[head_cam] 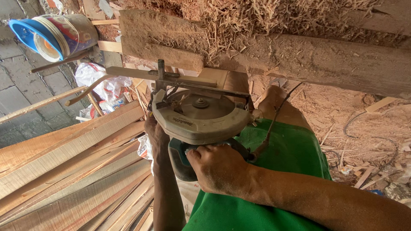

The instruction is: The person cuts pieces of wood with a handheld circular saw, guiding the saw along wooden strips laid on a sawdust-covered work surface. They reposition and align each piece by hand between cuts, steadying the wood with one hand while operating the saw with the other.

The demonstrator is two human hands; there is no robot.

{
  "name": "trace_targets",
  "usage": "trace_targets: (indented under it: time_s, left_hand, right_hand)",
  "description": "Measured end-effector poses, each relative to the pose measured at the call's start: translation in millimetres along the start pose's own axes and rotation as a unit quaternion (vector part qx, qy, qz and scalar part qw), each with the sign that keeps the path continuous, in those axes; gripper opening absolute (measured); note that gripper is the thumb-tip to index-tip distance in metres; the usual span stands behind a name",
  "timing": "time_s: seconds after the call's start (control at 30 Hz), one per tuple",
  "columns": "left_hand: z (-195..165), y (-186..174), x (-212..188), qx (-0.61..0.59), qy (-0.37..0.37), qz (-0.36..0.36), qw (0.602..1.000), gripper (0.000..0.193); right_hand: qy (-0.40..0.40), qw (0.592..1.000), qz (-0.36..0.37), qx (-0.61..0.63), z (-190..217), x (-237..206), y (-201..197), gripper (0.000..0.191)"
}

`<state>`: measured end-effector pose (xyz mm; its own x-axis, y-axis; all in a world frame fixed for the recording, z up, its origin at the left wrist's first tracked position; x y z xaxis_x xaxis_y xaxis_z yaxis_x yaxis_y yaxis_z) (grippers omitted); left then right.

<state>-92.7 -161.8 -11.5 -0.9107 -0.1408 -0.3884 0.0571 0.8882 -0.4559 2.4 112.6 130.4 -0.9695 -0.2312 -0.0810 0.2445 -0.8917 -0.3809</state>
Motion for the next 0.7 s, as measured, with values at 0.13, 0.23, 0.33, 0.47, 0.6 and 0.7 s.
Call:
trace_targets:
  time_s: [0.13, 0.23, 0.33, 0.47, 0.6, 0.7]
  left_hand:
    - [9.0, -14.0, 17.1, -0.046, 0.045, 0.024, 0.998, 0.052]
    - [12.9, -29.5, 36.9, 0.019, 0.071, 0.013, 0.997, 0.053]
    - [5.2, -47.4, 59.2, -0.018, 0.075, 0.04, 0.996, 0.054]
    - [-21.1, -89.5, 72.5, -0.004, 0.096, -0.045, 0.994, 0.042]
    - [-72.1, -90.6, 55.4, -0.052, 0.102, -0.121, 0.986, 0.03]
    - [-104.1, -79.4, -5.1, -0.038, 0.105, -0.153, 0.982, 0.023]
  right_hand:
    - [-0.019, 0.999, -0.037, -0.005, 3.4, 11.7, 5.3, 0.026]
    - [-0.021, 0.998, -0.056, -0.005, 8.0, 26.5, 14.8, 0.021]
    - [-0.009, 0.998, -0.054, 0.018, 13.8, 53.6, 31.9, 0.017]
    - [-0.045, 0.998, -0.028, 0.033, 18.2, 86.4, 52.5, 0.023]
    - [-0.087, 0.994, -0.06, 0.04, 13.6, 72.3, 47.9, 0.039]
    - [-0.108, 0.993, -0.046, 0.031, 2.2, 33.5, 27.9, 0.071]
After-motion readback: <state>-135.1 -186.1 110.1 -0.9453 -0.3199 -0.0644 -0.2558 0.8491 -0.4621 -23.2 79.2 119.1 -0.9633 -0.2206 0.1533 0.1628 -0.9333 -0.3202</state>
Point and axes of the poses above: each hand's wrist, its own x-axis towards the middle knuckle, its own y-axis out of the palm, z = x × y, the point moved 1 cm from there along x, towards the middle knuckle, and after that the axes turned 9 degrees about -z, right-handed, at the moved point
